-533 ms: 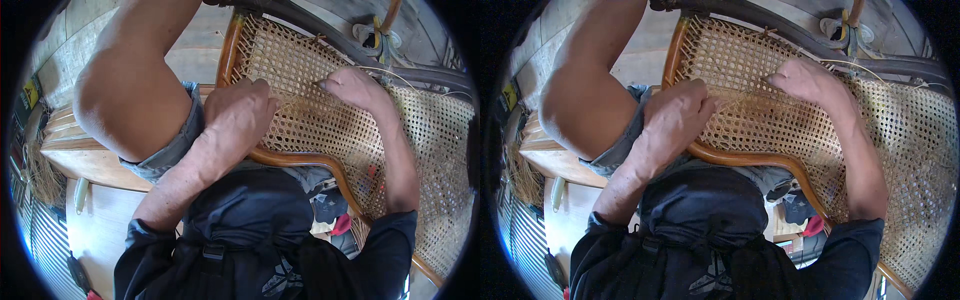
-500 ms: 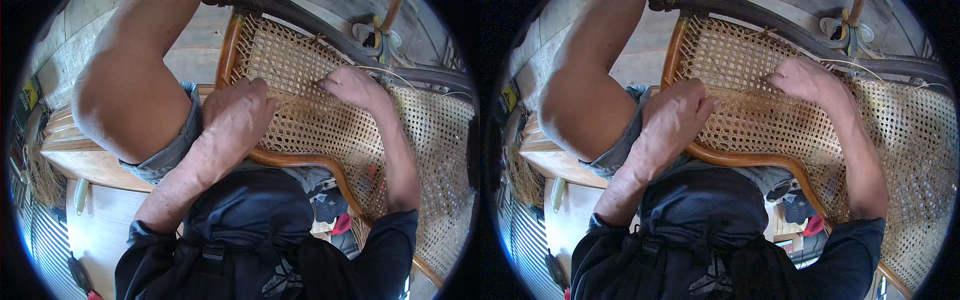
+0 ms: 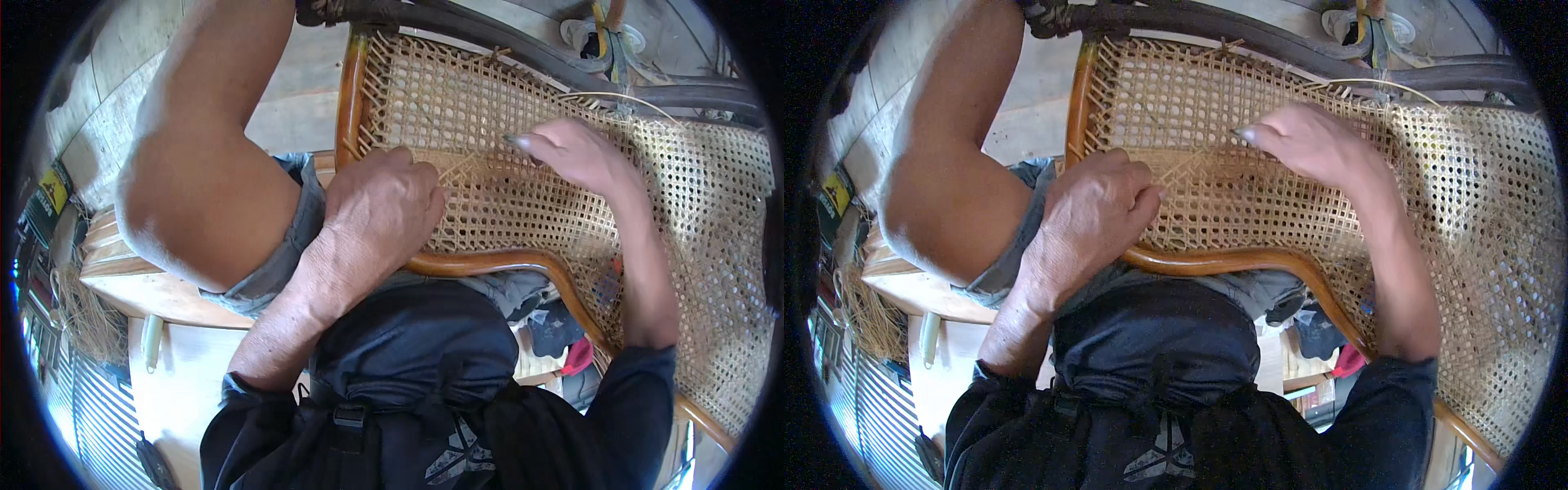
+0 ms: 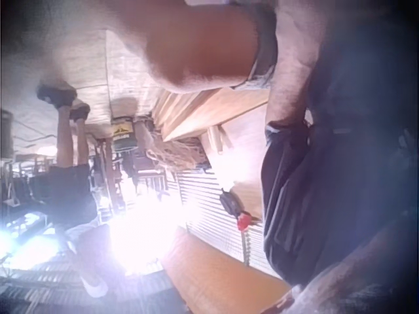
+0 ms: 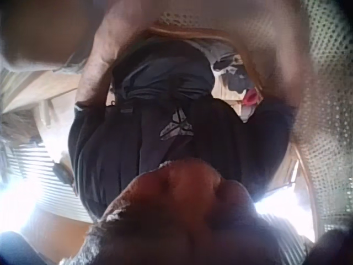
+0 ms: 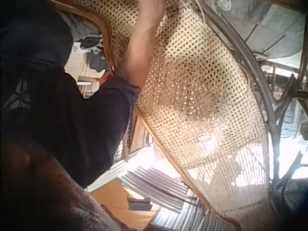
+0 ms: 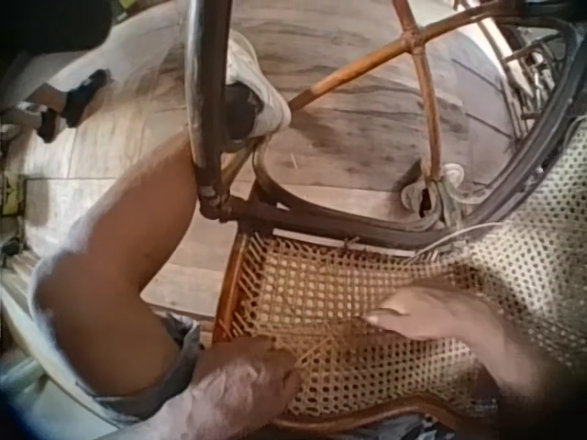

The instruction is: Repairing the rattan seat of a wooden chair by weaving and securing bamboo or rattan strips.

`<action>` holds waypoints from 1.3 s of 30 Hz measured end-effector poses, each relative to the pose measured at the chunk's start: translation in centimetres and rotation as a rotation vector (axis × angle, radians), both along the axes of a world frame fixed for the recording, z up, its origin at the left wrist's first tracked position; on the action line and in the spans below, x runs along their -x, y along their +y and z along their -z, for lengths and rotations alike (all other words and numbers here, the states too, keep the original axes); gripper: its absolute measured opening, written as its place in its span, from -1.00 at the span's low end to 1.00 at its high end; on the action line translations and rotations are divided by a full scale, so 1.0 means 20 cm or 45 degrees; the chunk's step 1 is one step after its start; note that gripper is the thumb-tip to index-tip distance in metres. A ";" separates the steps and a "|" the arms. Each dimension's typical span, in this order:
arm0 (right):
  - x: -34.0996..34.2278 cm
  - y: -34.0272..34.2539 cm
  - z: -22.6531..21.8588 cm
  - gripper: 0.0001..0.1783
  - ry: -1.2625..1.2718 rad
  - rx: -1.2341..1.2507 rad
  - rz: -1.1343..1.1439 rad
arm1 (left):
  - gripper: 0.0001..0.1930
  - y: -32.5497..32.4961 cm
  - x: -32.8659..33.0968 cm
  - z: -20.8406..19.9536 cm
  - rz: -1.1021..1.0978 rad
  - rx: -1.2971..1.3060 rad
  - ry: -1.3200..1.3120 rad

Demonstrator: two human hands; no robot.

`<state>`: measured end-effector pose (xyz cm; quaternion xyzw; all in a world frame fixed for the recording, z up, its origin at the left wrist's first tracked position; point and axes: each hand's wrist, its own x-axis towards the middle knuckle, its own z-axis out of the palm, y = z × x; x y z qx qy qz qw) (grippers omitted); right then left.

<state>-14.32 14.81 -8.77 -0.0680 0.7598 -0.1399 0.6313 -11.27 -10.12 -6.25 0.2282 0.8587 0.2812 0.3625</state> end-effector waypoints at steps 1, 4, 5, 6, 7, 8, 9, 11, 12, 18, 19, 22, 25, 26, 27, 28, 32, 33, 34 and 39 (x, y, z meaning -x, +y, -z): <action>-0.06 0.07 0.02 -0.59 0.159 0.072 0.253 | -0.79 0.00 -0.01 0.01 -0.137 -0.088 -0.050; -0.19 0.13 0.01 -0.61 0.464 0.136 0.671 | -0.82 0.01 0.01 0.00 -0.094 -0.090 -0.066; -0.20 0.11 0.01 -0.64 0.353 0.076 0.685 | -0.82 0.02 0.01 -0.02 -0.112 -0.087 -0.106; -0.22 0.10 0.01 -0.67 0.241 0.018 0.698 | -0.82 0.04 0.01 -0.01 -0.097 -0.085 -0.103; -0.22 0.09 0.03 -0.70 0.348 0.083 0.646 | -0.83 0.08 0.01 0.01 -0.157 -0.300 -0.025; -0.23 0.09 0.05 -0.70 0.351 0.089 0.661 | -0.84 0.10 0.01 0.02 -0.216 -0.512 0.055; -0.23 0.09 0.08 -0.72 0.398 0.153 0.561 | -0.84 0.12 0.01 0.03 -0.201 -0.506 0.056; -0.23 0.10 0.12 -0.73 0.446 0.217 0.479 | -0.83 0.15 0.01 0.04 -0.578 -0.712 -0.790; -0.22 0.09 0.13 -0.75 0.432 0.196 0.415 | -0.83 0.15 0.00 0.05 -0.561 -0.702 -0.793; -0.16 0.07 0.13 -0.81 0.357 0.152 0.365 | -0.75 0.14 -0.05 0.16 -0.303 -0.532 -0.381; -0.19 0.07 0.13 -0.81 0.421 0.203 0.417 | -0.72 0.15 -0.06 0.14 -0.392 -0.561 -0.356; -0.17 0.21 0.00 -0.82 0.439 0.163 0.636 | -0.83 0.16 -0.04 0.10 -0.339 -0.443 -0.523; -0.17 0.10 -0.14 -0.88 0.199 0.208 0.609 | -0.79 0.20 0.05 -0.04 -0.123 -0.196 0.435; -0.20 0.03 -0.19 -0.88 0.043 0.321 0.553 | -0.79 0.19 0.04 -0.10 -0.121 -0.170 0.437; -0.24 0.00 -0.24 -0.89 0.052 0.468 0.622 | -0.68 0.20 0.02 -0.15 0.083 -0.115 0.423; -0.29 -0.04 -0.27 -0.87 0.061 0.617 0.688 | -0.58 0.21 0.00 -0.19 0.285 -0.056 0.407; -0.41 -0.14 -0.35 -0.83 -0.008 0.808 1.928 | -0.77 0.16 -0.05 -0.10 0.319 -0.085 0.388; -0.47 -0.08 -0.32 -0.78 -0.327 1.065 2.186 | -0.84 0.18 -0.07 -0.09 0.230 -0.145 0.455; -0.50 -0.09 -0.29 -0.78 -0.326 1.072 2.170 | -0.84 0.20 -0.09 -0.12 0.219 -0.140 0.466; -0.46 -0.23 -0.13 -0.79 0.384 1.367 2.315 | -0.70 0.22 -0.14 -0.11 0.087 0.030 0.357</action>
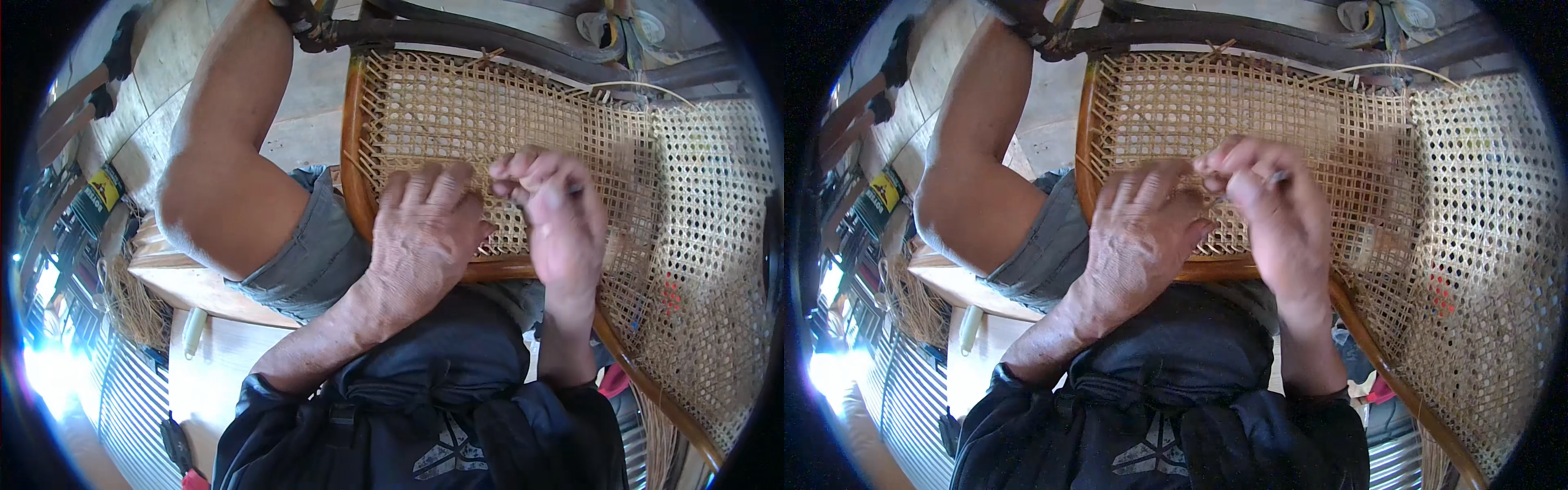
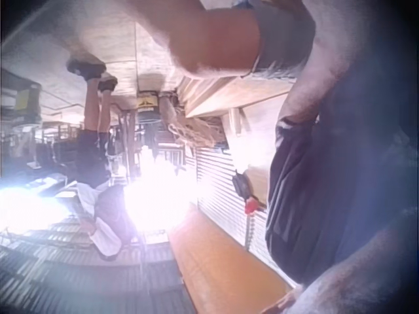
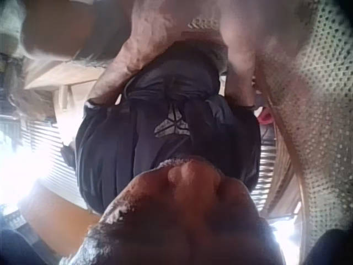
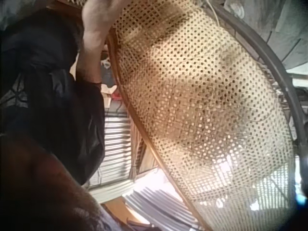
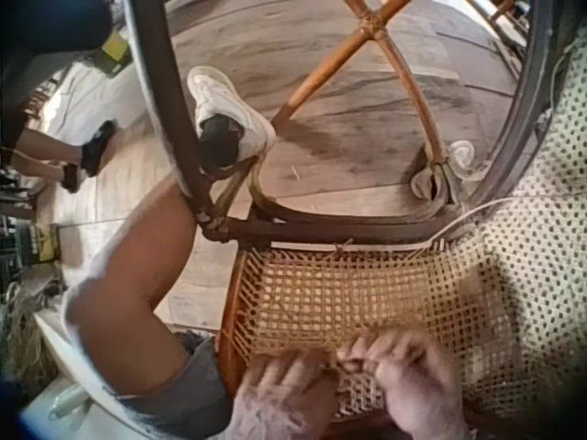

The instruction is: Repairing the rattan seat of a wooden chair by weaving and securing bamboo or rattan strips.

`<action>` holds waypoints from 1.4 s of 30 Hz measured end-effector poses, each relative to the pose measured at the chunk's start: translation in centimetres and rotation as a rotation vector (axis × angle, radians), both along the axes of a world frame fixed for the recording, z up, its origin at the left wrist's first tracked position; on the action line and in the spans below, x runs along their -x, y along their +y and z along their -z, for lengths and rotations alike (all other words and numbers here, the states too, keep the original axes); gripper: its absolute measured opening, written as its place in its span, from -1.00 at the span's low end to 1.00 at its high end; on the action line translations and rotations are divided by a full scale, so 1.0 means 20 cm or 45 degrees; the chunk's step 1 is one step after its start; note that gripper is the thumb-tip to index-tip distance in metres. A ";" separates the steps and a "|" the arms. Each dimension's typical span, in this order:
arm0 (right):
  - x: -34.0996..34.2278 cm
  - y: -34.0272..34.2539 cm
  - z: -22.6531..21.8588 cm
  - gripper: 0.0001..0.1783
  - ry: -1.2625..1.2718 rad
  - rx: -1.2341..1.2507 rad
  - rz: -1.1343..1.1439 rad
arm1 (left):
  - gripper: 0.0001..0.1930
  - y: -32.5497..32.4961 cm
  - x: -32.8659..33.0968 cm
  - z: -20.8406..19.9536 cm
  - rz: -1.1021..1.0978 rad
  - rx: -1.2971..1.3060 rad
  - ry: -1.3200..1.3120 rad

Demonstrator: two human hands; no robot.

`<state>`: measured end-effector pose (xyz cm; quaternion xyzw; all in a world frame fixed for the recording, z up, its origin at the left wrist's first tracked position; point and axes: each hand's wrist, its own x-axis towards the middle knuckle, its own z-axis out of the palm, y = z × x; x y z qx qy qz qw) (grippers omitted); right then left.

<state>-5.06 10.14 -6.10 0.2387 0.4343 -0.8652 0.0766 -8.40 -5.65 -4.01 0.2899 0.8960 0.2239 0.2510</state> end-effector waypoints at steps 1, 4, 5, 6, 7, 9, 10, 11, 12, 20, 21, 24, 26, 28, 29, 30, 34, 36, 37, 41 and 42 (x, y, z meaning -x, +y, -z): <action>0.05 0.00 0.04 -0.82 -0.009 0.248 0.191 | -0.67 0.00 0.01 0.01 -0.123 0.009 0.027; 0.24 0.13 0.17 -0.83 0.083 0.223 0.344 | -0.68 -0.06 0.06 -0.02 -0.258 0.263 -0.217; 0.29 0.14 0.23 -0.81 0.140 0.219 0.357 | -0.68 -0.09 0.08 -0.02 -0.325 0.439 -0.450; 0.33 0.13 0.28 -0.79 0.081 0.062 0.399 | -0.72 -0.11 0.08 -0.01 -0.306 0.491 -0.480; 0.36 0.10 0.31 -0.77 0.021 -0.100 0.443 | -0.72 -0.11 0.08 0.00 -0.303 0.484 -0.488; 0.38 0.05 0.35 -0.72 -0.064 -0.119 0.521 | -0.75 -0.14 0.07 0.03 -0.302 0.225 -0.500; 0.36 0.05 0.38 -0.71 -0.133 -0.087 0.474 | -0.75 -0.13 0.07 0.05 -0.304 0.226 -0.507; 0.35 0.05 0.38 -0.69 -0.206 -0.053 0.427 | -0.73 -0.13 0.07 0.06 -0.308 -0.060 -0.424; 0.34 0.05 0.37 -0.67 -0.233 -0.022 0.411 | -0.70 -0.13 0.07 0.07 -0.310 -0.346 -0.340; 0.30 0.01 0.43 -0.68 -0.317 0.078 0.280 | -0.80 -0.05 0.12 0.13 -0.648 -0.831 -1.325; 0.30 0.02 0.43 -0.68 -0.323 0.071 0.281 | -0.80 -0.05 0.12 0.13 -0.711 -0.743 -1.386; 0.28 0.02 0.41 -0.65 -0.238 -0.054 0.053 | -0.83 -0.07 0.09 0.21 -0.468 -0.662 -1.035; 0.29 0.01 0.39 -0.64 -0.222 -0.124 0.001 | -0.80 -0.06 0.06 0.23 -0.462 -0.671 -0.925; 0.29 0.01 0.39 -0.62 -0.208 -0.195 -0.051 | -0.77 -0.05 0.05 0.23 -0.456 -0.682 -0.819; 0.29 0.02 0.41 -0.62 -0.188 -0.244 -0.083 | -0.77 -0.04 0.05 0.23 -0.418 -0.666 -0.795; 0.29 0.03 0.42 -0.61 -0.168 -0.293 -0.114 | -0.78 -0.04 0.05 0.23 -0.381 -0.651 -0.770; 0.28 0.04 0.43 -0.62 -0.224 -0.205 0.011 | -0.78 -0.03 0.05 0.21 -0.288 -0.592 -0.727; 0.27 0.05 0.38 -0.60 -0.175 -0.016 0.162 | -0.82 -0.03 0.05 0.19 -0.244 -0.477 -0.730; 0.27 0.05 0.35 -0.59 -0.121 0.170 0.310 | -0.82 -0.04 0.05 0.19 -0.242 -0.472 -0.734; 0.22 -0.02 0.34 -0.64 -0.101 0.082 0.146 | -0.84 -0.06 0.06 0.19 -0.260 -0.490 -0.727; 0.21 0.01 0.31 -0.63 -0.044 0.169 0.162 | -0.85 -0.07 0.06 0.18 -0.283 -0.522 -0.764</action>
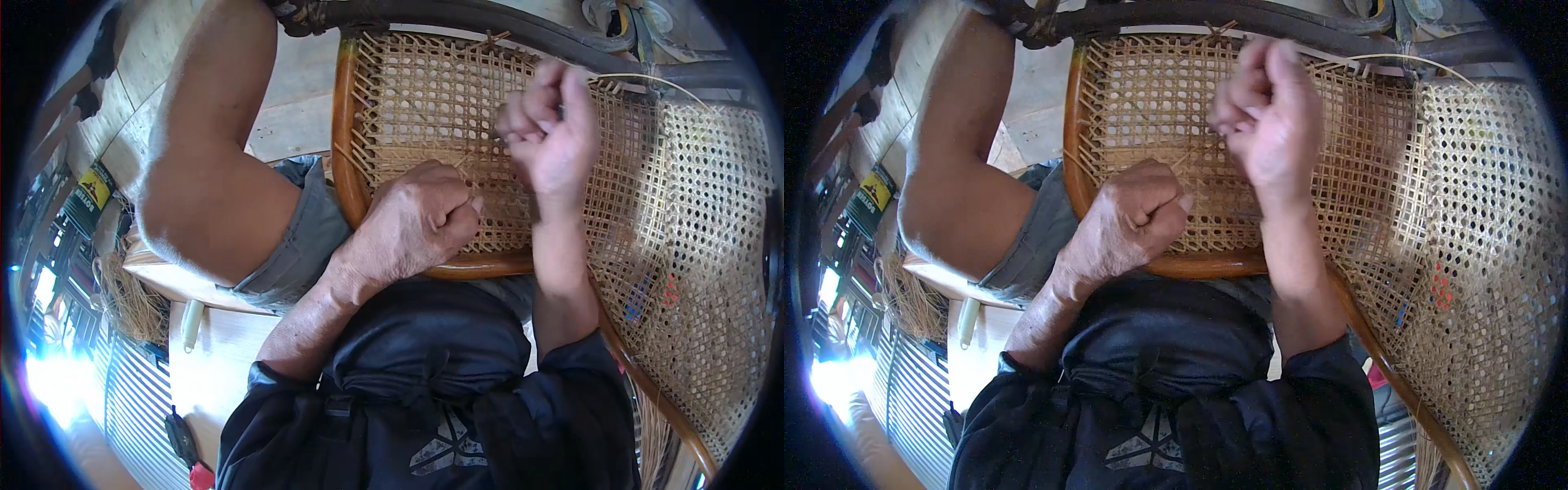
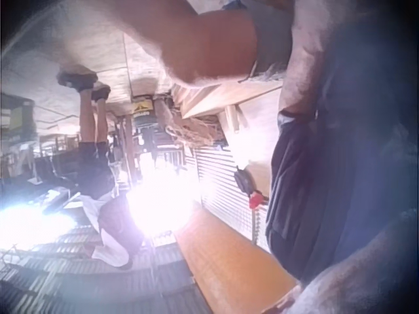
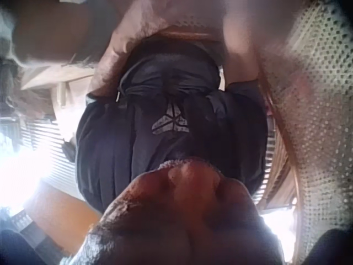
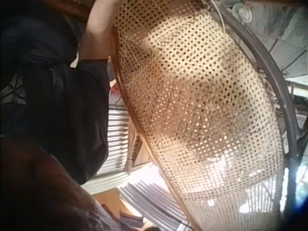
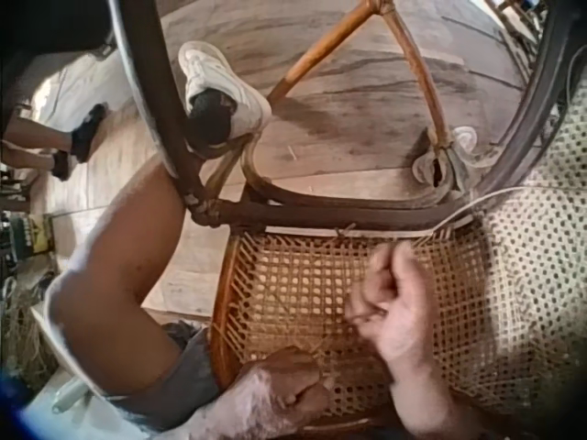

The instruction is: Repairing the rattan seat of a wooden chair by weaving and securing bamboo or rattan strips.

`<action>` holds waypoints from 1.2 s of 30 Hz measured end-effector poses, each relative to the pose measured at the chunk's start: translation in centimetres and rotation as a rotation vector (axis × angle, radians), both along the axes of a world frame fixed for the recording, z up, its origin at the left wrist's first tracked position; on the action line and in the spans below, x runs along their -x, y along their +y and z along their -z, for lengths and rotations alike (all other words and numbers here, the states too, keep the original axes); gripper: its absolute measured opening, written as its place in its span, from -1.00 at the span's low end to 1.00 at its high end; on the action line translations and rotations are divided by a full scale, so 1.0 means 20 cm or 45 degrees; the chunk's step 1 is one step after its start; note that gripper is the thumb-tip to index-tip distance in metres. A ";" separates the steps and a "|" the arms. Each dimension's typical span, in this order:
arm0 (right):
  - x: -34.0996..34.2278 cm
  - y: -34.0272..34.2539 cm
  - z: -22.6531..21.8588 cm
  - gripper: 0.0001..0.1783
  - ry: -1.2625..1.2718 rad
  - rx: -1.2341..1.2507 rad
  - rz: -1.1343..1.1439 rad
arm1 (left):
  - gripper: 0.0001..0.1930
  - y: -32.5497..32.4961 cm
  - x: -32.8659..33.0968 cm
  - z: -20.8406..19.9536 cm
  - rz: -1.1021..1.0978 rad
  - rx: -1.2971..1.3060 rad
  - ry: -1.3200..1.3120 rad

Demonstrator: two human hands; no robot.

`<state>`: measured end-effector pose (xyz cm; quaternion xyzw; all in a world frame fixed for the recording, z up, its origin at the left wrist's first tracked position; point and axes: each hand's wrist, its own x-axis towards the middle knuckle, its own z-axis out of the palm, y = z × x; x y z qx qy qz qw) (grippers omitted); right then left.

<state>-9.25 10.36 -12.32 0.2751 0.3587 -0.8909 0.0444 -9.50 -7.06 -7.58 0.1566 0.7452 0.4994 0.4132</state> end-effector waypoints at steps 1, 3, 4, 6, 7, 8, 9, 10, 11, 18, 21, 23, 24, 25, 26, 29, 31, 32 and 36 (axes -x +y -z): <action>-0.01 -0.01 -0.04 -0.63 0.015 0.002 0.005 | -0.85 -0.03 0.00 -0.04 0.005 0.002 0.015; -0.05 0.01 -0.16 -0.60 0.050 -0.097 0.314 | -0.86 -0.09 -0.01 -0.17 -0.042 -0.157 0.159; -0.10 -0.01 -0.21 -0.61 0.230 -0.226 0.231 | -0.84 -0.16 0.00 -0.27 -0.017 -0.183 -0.036; -0.17 -0.17 -0.36 -0.68 0.521 -0.596 0.102 | -0.86 -0.36 -0.02 -0.42 0.094 -0.245 -0.394; -0.22 -0.23 -0.44 -0.48 0.657 -0.751 -0.153 | -0.86 -0.37 -0.05 -0.45 0.111 -0.257 -0.372; -0.15 -0.25 -0.40 -0.47 1.445 -0.957 -0.314 | -0.81 -0.34 -0.07 -0.50 -0.062 -0.200 -0.587; -0.24 -0.32 -0.58 -0.49 1.027 -1.099 -0.469 | -0.76 -0.31 -0.08 -0.53 -0.233 -0.142 -0.803; -0.29 -0.37 -0.66 -0.54 1.013 -1.217 -0.663 | -0.70 -0.29 -0.18 -0.47 -0.106 -0.176 -0.037; -0.32 -0.39 -0.68 -0.54 1.023 -1.244 -0.642 | -0.70 -0.31 -0.22 -0.45 -0.086 -0.190 -0.014; -0.54 -0.29 -0.72 -0.46 0.716 -1.660 -0.841 | -0.71 -0.19 -0.32 -0.31 -1.001 -0.267 -1.012; -0.84 -0.12 -0.65 -0.60 0.275 -1.185 -0.606 | -0.66 -0.18 -0.22 -0.32 -0.680 -0.395 -1.081; -1.14 0.00 -0.57 -0.77 -0.149 -1.397 -0.539 | -0.65 -0.09 -0.22 -0.34 -0.540 -0.182 -0.845; -1.29 0.07 -0.57 -0.81 -0.451 -1.406 -0.466 | -0.63 -0.04 -0.23 -0.34 -0.455 0.023 -0.594; -1.46 0.15 -0.53 -0.80 -0.718 -1.331 -0.354 | -0.63 0.00 -0.25 -0.33 -0.401 0.020 -0.587; -1.65 0.22 -0.50 -0.78 -0.890 -1.412 -0.331 | -0.62 0.04 -0.27 -0.32 -0.345 0.088 -0.512; -2.17 0.44 -0.35 -0.74 -1.300 -1.656 -0.048 | -0.60 0.11 -0.31 -0.30 -0.161 0.146 -0.428; -2.33 0.54 -0.29 -0.72 -1.483 -1.467 0.149 | -0.58 0.13 -0.35 -0.28 -0.085 0.253 -0.352; -2.46 0.58 -0.22 -0.72 -1.524 -1.564 0.291 | -0.60 0.15 -0.39 -0.25 -0.016 0.256 -0.210; -2.38 0.55 -0.28 -0.73 -1.440 -1.445 0.680 | -0.67 0.13 -0.37 -0.20 0.048 0.399 -0.084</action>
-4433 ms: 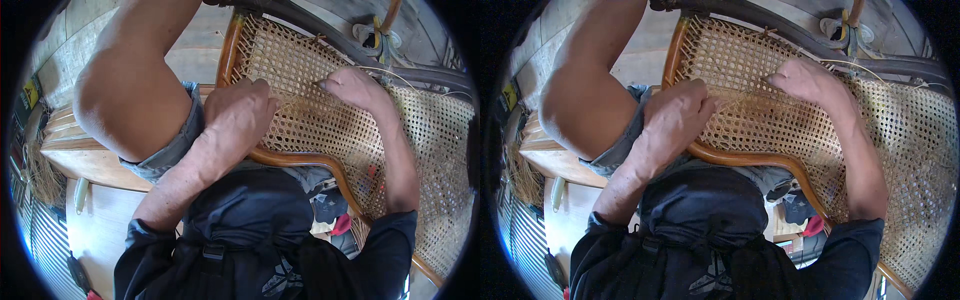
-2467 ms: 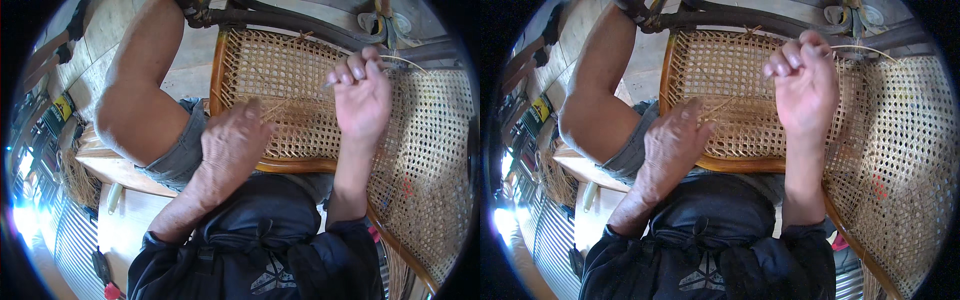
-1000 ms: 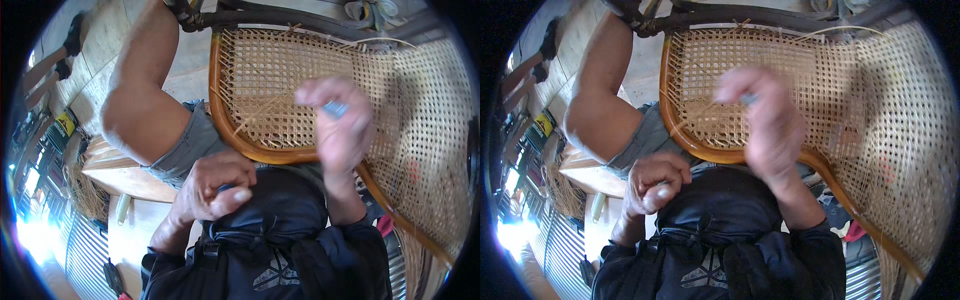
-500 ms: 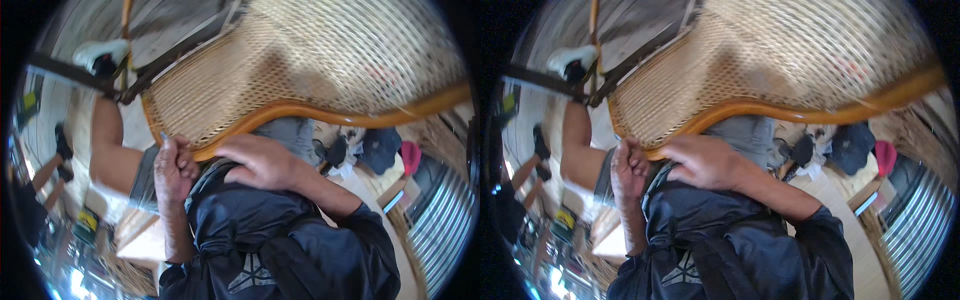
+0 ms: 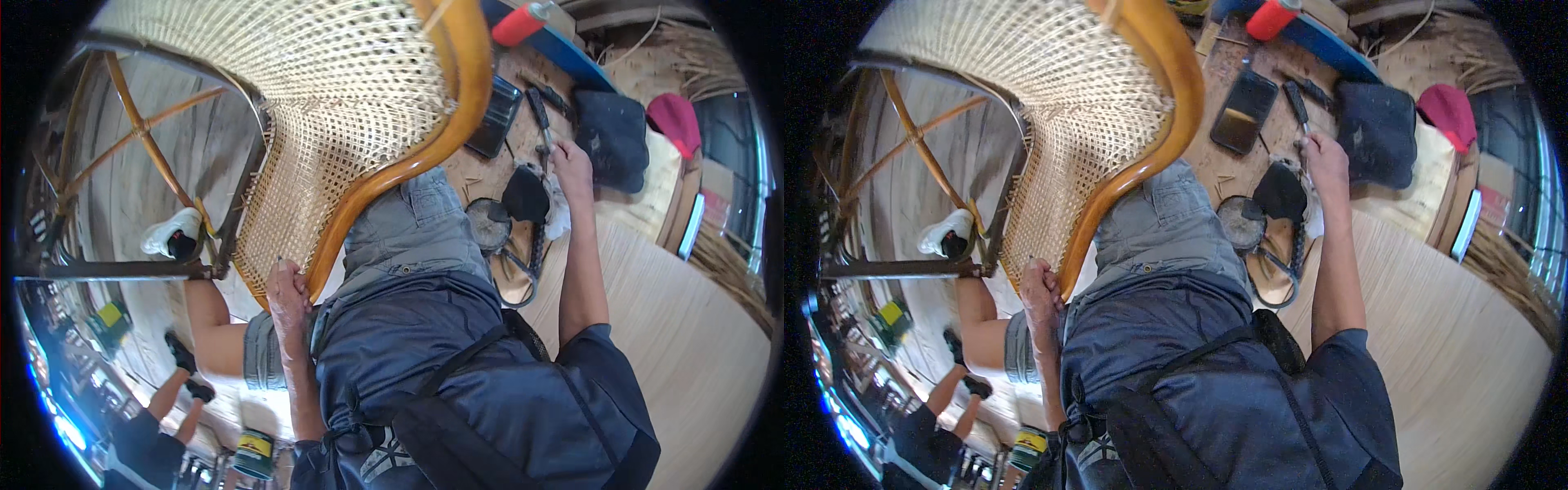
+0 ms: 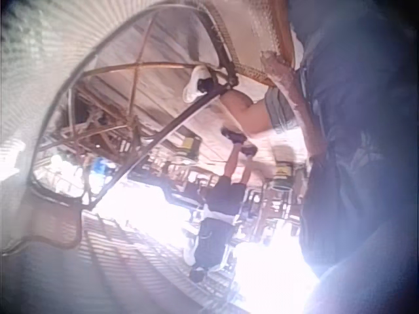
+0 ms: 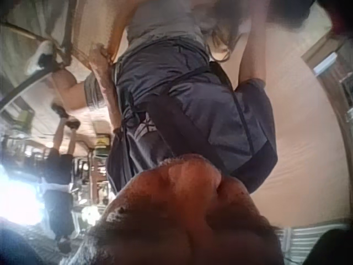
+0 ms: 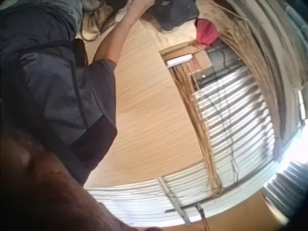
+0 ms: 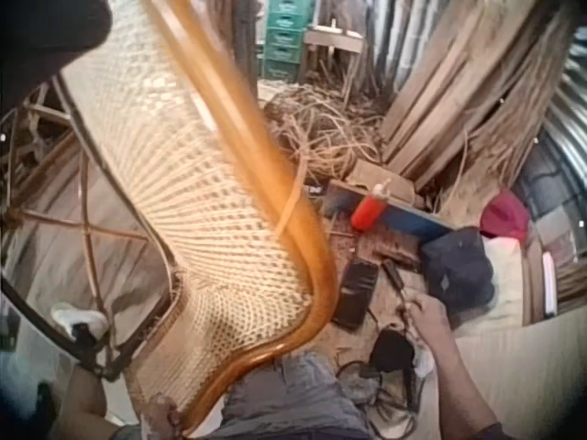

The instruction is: Repairing the rattan seat of a wooden chair by weaving and securing bamboo or rattan strips.

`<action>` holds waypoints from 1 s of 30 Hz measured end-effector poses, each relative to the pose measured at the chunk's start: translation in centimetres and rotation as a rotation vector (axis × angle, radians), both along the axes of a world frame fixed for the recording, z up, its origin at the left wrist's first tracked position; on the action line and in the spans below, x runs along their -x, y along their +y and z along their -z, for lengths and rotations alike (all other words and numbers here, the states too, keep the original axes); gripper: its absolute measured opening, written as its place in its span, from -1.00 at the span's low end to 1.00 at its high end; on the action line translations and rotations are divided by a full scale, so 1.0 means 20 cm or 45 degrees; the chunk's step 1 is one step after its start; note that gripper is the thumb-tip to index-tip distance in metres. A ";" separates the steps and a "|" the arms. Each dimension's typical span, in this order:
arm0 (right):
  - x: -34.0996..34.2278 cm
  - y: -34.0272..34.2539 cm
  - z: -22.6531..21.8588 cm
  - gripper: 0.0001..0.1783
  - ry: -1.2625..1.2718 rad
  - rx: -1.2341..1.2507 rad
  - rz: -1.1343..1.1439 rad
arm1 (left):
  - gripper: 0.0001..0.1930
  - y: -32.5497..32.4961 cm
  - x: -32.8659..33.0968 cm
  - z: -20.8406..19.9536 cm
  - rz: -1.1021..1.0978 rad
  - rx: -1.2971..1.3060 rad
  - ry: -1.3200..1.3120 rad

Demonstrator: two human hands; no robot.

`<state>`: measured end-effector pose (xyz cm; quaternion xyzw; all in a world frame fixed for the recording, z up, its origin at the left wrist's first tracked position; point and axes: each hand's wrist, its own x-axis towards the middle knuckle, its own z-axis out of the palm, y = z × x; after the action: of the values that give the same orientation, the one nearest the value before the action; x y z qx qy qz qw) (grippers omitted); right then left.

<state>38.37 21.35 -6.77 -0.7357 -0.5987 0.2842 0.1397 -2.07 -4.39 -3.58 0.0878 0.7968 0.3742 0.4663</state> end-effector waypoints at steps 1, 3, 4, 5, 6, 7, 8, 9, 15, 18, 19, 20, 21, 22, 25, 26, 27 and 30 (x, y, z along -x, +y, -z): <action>0.05 -0.05 -0.02 -0.73 0.018 0.009 0.028 | -0.67 0.00 0.00 -0.01 0.028 0.009 0.018; 0.16 -0.14 -0.04 -0.73 0.282 0.139 -0.086 | -0.67 0.00 0.00 -0.02 0.114 0.066 0.068; 0.19 -0.21 0.01 -0.74 0.240 0.104 -0.195 | -0.68 0.02 0.00 -0.04 0.172 0.090 0.065; 0.22 -0.28 0.07 -0.75 0.196 0.063 -0.304 | -0.68 0.02 0.01 -0.04 0.189 0.085 0.079; 0.27 -0.33 0.07 -0.75 0.203 0.053 -0.292 | -0.67 0.03 0.01 -0.03 0.177 0.110 0.062; 0.32 -0.38 0.07 -0.73 0.345 0.055 -0.209 | -0.66 0.03 0.01 -0.02 0.161 0.135 0.046; 0.35 -0.40 0.07 -0.72 0.490 0.059 -0.130 | -0.63 0.02 0.00 -0.02 0.147 0.117 0.055; 0.37 -0.38 0.09 -0.72 0.500 0.049 -0.126 | -0.63 0.02 0.00 -0.03 0.152 0.110 0.066; 0.56 0.00 0.13 -0.12 -0.159 0.002 0.276 | -0.61 0.01 0.02 -0.01 0.258 0.128 0.045; 0.67 -0.01 0.25 0.01 -0.322 0.011 0.339 | -0.62 0.00 0.02 0.00 0.259 0.083 0.066; 0.67 0.02 0.24 0.01 -0.317 -0.009 0.345 | -0.63 0.00 0.04 0.00 0.245 0.090 0.078; 0.67 0.02 0.20 0.04 -0.208 0.091 0.436 | -0.63 0.00 0.04 0.00 0.249 0.081 0.073; 0.68 0.02 0.18 0.07 -0.096 0.190 0.525 | -0.63 0.01 0.03 0.00 0.241 0.074 0.066; 0.68 0.04 0.16 0.11 -0.044 0.199 0.579 | -0.63 0.02 0.03 -0.01 0.234 0.066 0.059; 0.62 0.04 0.30 -0.14 0.037 -0.056 0.725 | -0.62 0.02 0.04 0.01 0.301 0.042 0.051; 0.59 0.06 0.36 -0.14 0.035 -0.070 0.725 | -0.62 0.02 0.03 0.01 0.301 0.029 0.047; 0.55 0.07 0.39 -0.32 0.247 0.007 0.649 | -0.62 0.02 0.03 -0.01 0.281 0.016 0.018; 0.43 0.08 0.30 -0.58 0.684 0.113 0.624 | -0.62 0.00 0.04 0.00 0.212 0.002 -0.043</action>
<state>29.76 22.94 -12.73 -0.7617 -0.3337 0.4511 0.3240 -2.79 -4.38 -3.60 0.1471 0.7791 0.3350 0.5091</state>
